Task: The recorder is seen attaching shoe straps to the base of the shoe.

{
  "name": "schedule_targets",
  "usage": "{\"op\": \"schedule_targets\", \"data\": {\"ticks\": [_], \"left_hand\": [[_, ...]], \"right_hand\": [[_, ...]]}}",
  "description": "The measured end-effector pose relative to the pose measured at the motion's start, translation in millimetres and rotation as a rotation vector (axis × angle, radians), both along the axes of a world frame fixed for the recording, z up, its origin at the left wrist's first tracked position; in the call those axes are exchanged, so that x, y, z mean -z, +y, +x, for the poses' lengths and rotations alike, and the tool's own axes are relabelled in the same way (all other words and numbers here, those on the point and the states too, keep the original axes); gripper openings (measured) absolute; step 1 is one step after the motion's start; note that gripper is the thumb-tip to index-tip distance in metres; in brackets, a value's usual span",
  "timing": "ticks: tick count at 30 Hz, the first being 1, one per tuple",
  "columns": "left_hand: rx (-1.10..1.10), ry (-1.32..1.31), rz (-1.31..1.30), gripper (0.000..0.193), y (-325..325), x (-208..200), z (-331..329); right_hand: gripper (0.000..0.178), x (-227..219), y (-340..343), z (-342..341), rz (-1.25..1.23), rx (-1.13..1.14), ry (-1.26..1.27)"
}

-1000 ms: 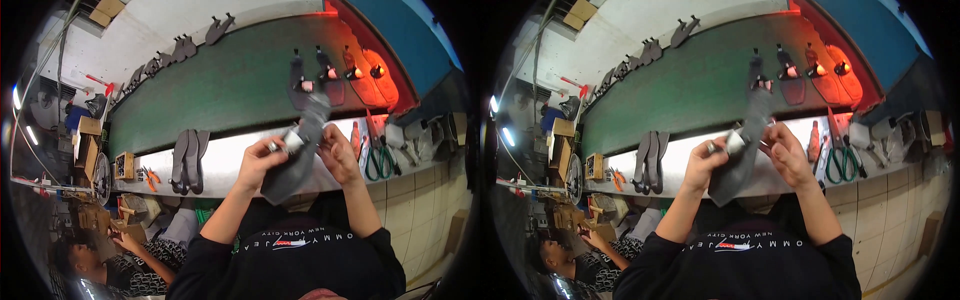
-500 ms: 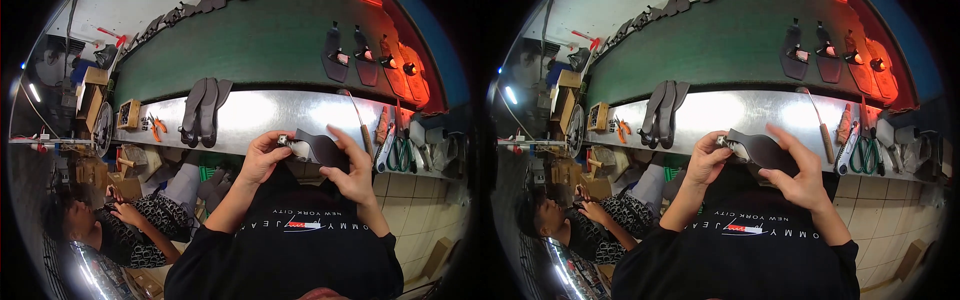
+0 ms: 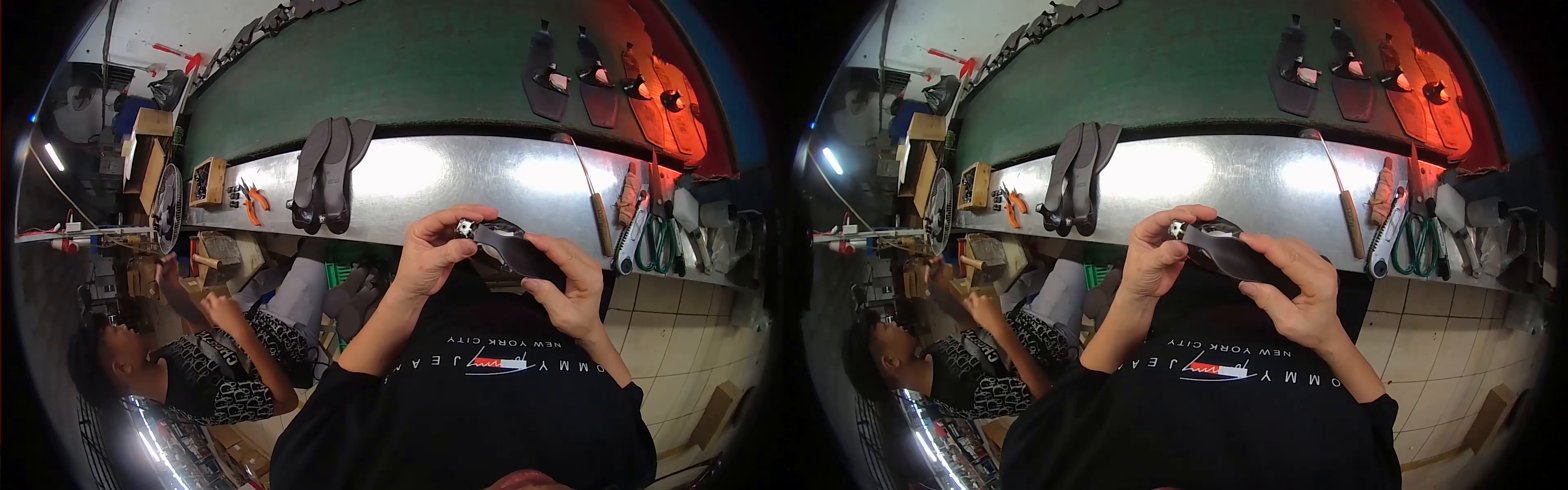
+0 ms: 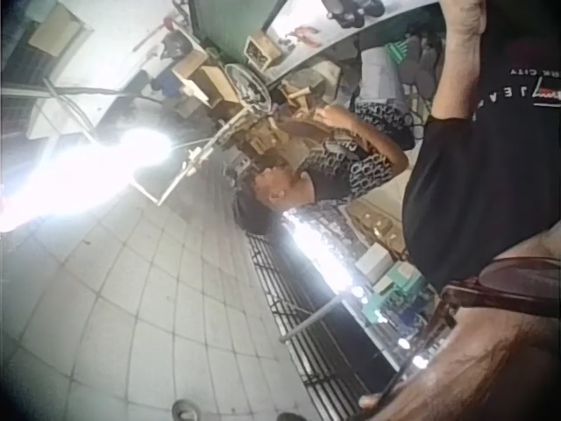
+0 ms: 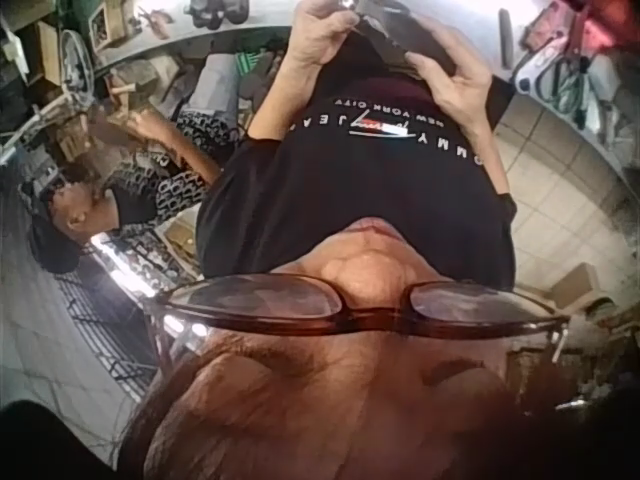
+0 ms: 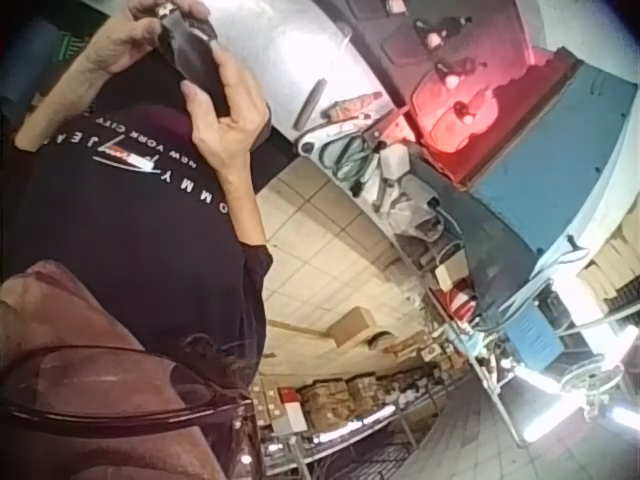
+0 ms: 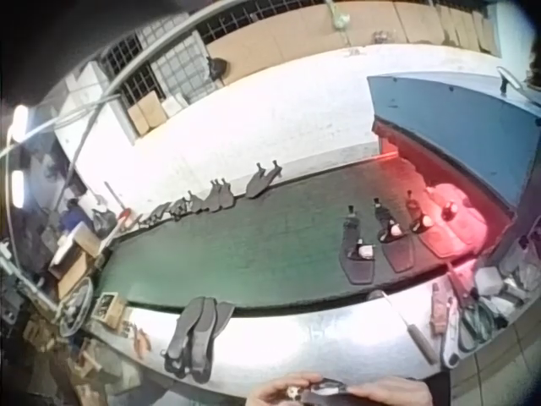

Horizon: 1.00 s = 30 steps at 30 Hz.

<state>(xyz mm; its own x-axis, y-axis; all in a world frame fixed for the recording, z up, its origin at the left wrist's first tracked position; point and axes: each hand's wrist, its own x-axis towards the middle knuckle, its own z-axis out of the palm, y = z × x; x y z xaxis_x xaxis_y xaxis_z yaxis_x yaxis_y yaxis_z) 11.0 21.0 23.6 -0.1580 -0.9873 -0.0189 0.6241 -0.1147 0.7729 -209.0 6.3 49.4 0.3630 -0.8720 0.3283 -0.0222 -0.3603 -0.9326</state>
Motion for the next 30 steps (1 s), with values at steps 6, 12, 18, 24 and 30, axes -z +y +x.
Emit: {"op": "schedule_targets", "data": {"ticks": [6,12,18,24,30], "left_hand": [[-0.006,-0.020,-0.049,0.033,-1,1,-3],[-0.005,-0.032,-0.048,0.032,-1,0,-2],[-0.008,-0.059,-0.040,0.033,-1,-2,-1],[-0.016,-0.115,-0.052,0.034,0,-3,0],[-0.049,-0.273,-0.133,0.036,1,-3,1]], "right_hand": [[0.045,3,0,1,0.008,-0.008,-0.005],[0.045,4,0,-1,0.020,-0.016,-0.012],[0.046,3,-1,-1,0.005,-0.016,-0.002],[0.045,-3,-2,-3,-0.008,-0.028,0.065],[0.046,-11,-5,-2,-0.106,-0.018,0.158]]}}
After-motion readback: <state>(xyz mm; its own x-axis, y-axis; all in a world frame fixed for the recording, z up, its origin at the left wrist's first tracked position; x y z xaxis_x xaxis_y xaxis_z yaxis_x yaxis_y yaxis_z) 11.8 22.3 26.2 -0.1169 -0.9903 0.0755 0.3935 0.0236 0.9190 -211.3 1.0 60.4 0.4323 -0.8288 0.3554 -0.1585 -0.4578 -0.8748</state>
